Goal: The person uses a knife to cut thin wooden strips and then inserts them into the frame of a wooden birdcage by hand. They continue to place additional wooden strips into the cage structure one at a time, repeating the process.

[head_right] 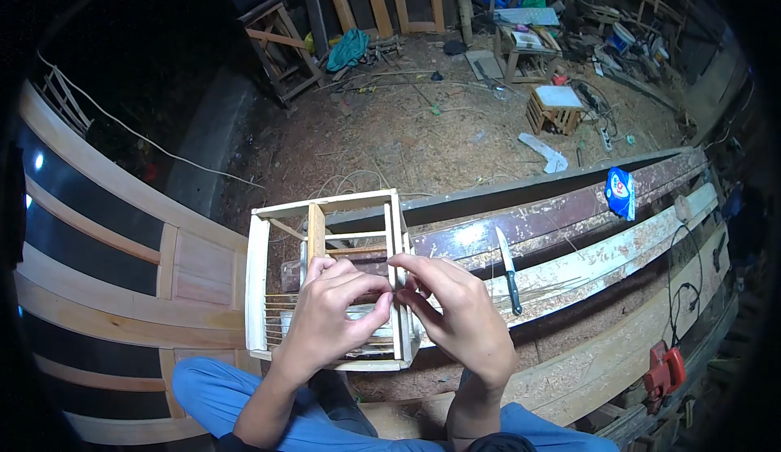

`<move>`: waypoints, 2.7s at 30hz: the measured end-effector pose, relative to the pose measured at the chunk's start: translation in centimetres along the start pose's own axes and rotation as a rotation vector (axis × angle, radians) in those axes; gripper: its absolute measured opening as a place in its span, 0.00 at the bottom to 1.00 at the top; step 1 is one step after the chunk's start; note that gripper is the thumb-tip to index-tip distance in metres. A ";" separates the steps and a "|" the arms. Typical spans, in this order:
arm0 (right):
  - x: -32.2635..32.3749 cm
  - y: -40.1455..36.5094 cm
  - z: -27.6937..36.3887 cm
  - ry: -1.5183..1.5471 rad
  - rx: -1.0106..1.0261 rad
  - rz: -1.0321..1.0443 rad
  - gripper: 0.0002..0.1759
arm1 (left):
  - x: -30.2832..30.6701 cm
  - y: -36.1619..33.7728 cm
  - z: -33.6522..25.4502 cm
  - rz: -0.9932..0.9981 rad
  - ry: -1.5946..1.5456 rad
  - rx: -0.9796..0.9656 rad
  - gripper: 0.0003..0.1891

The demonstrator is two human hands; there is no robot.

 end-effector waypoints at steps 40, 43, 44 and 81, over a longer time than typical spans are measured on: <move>0.9 0.9 -1.4 -0.146 0.068 -0.026 0.25 | 0.4 -0.2 -0.4 -0.006 0.008 -0.064 0.07; 0.5 0.9 -4.0 0.083 0.012 0.019 0.25 | 0.6 -0.3 -0.3 -0.016 -0.008 -0.037 0.07; 0.2 0.7 -4.5 0.145 -0.026 0.035 0.25 | 0.5 -0.3 -0.1 -0.017 -0.008 -0.020 0.08; -0.7 -1.1 0.4 -0.164 -0.048 0.089 0.08 | 0.9 -0.6 0.2 -0.126 -0.036 0.016 0.12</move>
Point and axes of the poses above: each hand's wrist, its own y-axis towards the middle knuckle, its own x-axis out of the back of the hand, z = x × y, the point moved 10 cm from there along y, towards the middle knuckle, and after that the axes turned 5 degrees about y, right-handed, at the moved point
